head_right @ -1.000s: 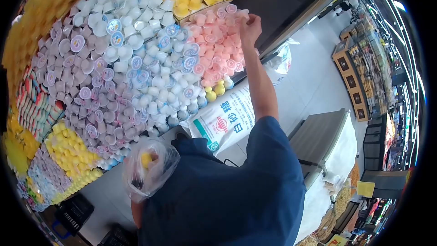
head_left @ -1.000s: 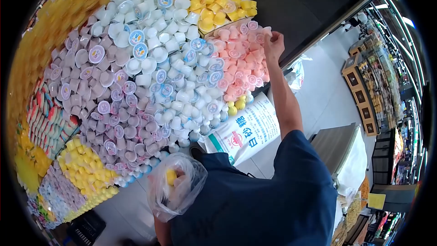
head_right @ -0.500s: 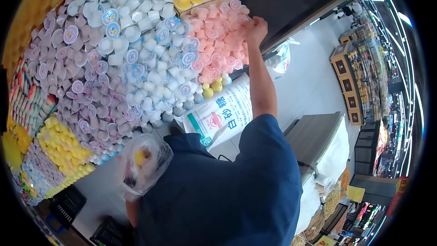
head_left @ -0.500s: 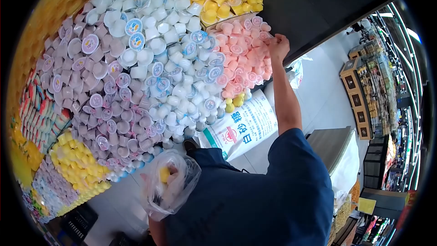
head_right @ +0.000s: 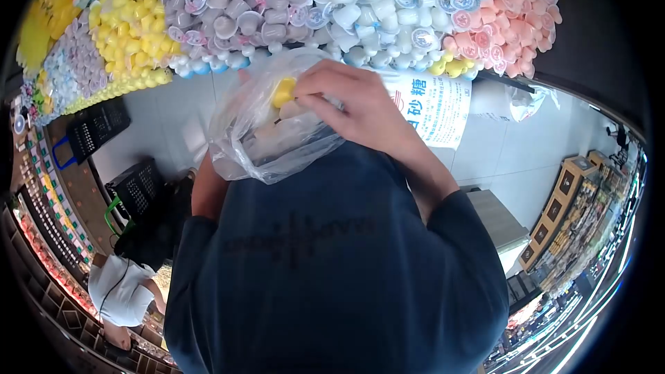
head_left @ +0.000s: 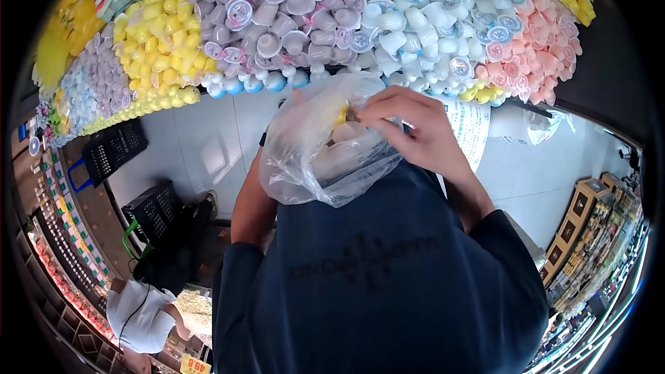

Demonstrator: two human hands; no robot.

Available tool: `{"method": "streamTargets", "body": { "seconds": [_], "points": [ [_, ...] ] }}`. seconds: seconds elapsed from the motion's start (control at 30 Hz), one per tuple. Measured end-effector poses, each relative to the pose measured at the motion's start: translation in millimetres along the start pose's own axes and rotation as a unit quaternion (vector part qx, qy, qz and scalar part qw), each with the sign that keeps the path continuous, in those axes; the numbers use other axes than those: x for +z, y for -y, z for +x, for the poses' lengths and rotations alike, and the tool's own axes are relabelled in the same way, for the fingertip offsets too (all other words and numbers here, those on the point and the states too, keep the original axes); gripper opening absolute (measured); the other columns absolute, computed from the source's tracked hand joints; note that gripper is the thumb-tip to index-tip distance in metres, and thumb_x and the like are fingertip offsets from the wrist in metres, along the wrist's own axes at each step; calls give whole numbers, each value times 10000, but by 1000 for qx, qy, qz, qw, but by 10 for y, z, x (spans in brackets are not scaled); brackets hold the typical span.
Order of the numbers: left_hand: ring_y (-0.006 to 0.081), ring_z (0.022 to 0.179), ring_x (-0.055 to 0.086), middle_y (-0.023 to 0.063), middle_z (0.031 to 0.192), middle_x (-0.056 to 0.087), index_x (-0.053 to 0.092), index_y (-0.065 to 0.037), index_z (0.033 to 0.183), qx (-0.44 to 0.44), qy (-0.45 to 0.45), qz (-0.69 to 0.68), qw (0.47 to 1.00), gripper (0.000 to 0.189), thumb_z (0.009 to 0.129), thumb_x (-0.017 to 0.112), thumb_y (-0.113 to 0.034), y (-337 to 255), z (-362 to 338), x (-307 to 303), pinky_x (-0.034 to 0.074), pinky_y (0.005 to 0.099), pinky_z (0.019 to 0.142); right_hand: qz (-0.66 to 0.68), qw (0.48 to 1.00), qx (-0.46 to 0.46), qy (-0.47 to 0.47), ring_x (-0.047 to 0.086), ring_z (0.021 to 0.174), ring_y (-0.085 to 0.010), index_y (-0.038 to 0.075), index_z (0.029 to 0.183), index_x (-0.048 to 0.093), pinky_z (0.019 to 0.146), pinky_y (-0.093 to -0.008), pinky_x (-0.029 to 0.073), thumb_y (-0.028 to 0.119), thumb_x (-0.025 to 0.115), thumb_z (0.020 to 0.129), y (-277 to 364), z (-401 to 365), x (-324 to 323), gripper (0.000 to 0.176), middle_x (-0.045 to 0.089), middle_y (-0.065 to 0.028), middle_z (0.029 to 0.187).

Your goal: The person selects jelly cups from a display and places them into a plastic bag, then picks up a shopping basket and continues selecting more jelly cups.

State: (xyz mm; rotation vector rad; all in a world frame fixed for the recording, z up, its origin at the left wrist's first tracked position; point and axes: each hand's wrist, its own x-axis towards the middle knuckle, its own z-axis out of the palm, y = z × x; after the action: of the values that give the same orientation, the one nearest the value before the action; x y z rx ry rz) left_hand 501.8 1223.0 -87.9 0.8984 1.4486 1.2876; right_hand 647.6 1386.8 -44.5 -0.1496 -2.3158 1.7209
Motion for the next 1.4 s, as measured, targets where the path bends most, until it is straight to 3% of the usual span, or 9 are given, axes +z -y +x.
{"method": "streamTargets", "body": {
  "seconds": [0.13,0.23,0.33,0.47,0.63,0.93,1.13,1.3,1.4],
  "points": [
    [280,1099,599,186,1275,560,412,-5,1418,22,-32,5,999,834,886,506,-641,21,-114,-55,480,387,976,-132,980,37,143,646,806,-325,72,1049,619,688,-410,516,136,657,879,-66,52,93,186,625,-108,958],
    [276,1089,603,179,1260,568,423,-6,1408,33,-48,17,998,810,881,522,-614,25,-219,-77,481,386,969,-187,950,82,236,660,819,-301,98,1142,614,685,-391,530,211,700,856,-30,74,163,319,618,-112,1021],
    [271,1079,606,172,1245,576,434,-7,1398,46,-66,50,995,787,877,538,-587,-40,-277,-106,483,385,961,-217,953,10,211,659,845,-328,118,1159,598,699,-418,535,236,687,854,-83,117,285,339,603,-117,1034],
    [266,1066,610,162,1225,586,449,-8,1385,49,-78,71,993,756,870,560,-550,-155,-280,-110,485,383,951,-209,949,-40,234,609,1023,-320,90,1115,606,820,-422,523,196,650,866,-271,203,423,274,589,-121,1110],
    [259,1050,616,150,1200,599,467,-9,1368,57,-86,76,992,719,862,587,-505,-226,-307,-68,488,381,939,-129,956,-113,236,599,950,-365,72,1037,621,796,-449,500,145,580,866,-330,269,346,191,558,-149,1030],
    [246,1020,626,129,1156,623,500,-11,1338,64,-73,97,991,655,847,636,-423,-216,-322,-20,494,377,917,-184,911,34,369,585,1086,-375,119,1214,567,883,-457,487,79,599,823,-105,372,221,394,575,-138,1186],
    [238,1001,632,114,1126,639,521,-12,1318,113,-70,155,979,615,837,669,-368,-254,-207,-76,497,374,902,-162,950,-25,267,586,1022,-346,97,1086,597,849,-446,480,165,644,807,-214,358,130,291,566,-141,1043],
    [231,984,638,102,1101,652,540,-14,1301,156,-91,221,958,585,829,696,-322,-256,-247,-148,500,372,890,-117,965,-67,225,590,1106,-307,83,1058,594,910,-380,485,157,754,759,-198,353,22,348,587,-108,1174],
    [226,974,641,95,1087,660,550,-14,1291,193,-106,287,932,568,824,712,-295,-278,-264,-222,502,371,882,-18,967,88,238,601,1122,-244,66,1065,582,959,-342,463,155,759,801,-167,402,-14,330,599,-98,1220]
  ]
}}
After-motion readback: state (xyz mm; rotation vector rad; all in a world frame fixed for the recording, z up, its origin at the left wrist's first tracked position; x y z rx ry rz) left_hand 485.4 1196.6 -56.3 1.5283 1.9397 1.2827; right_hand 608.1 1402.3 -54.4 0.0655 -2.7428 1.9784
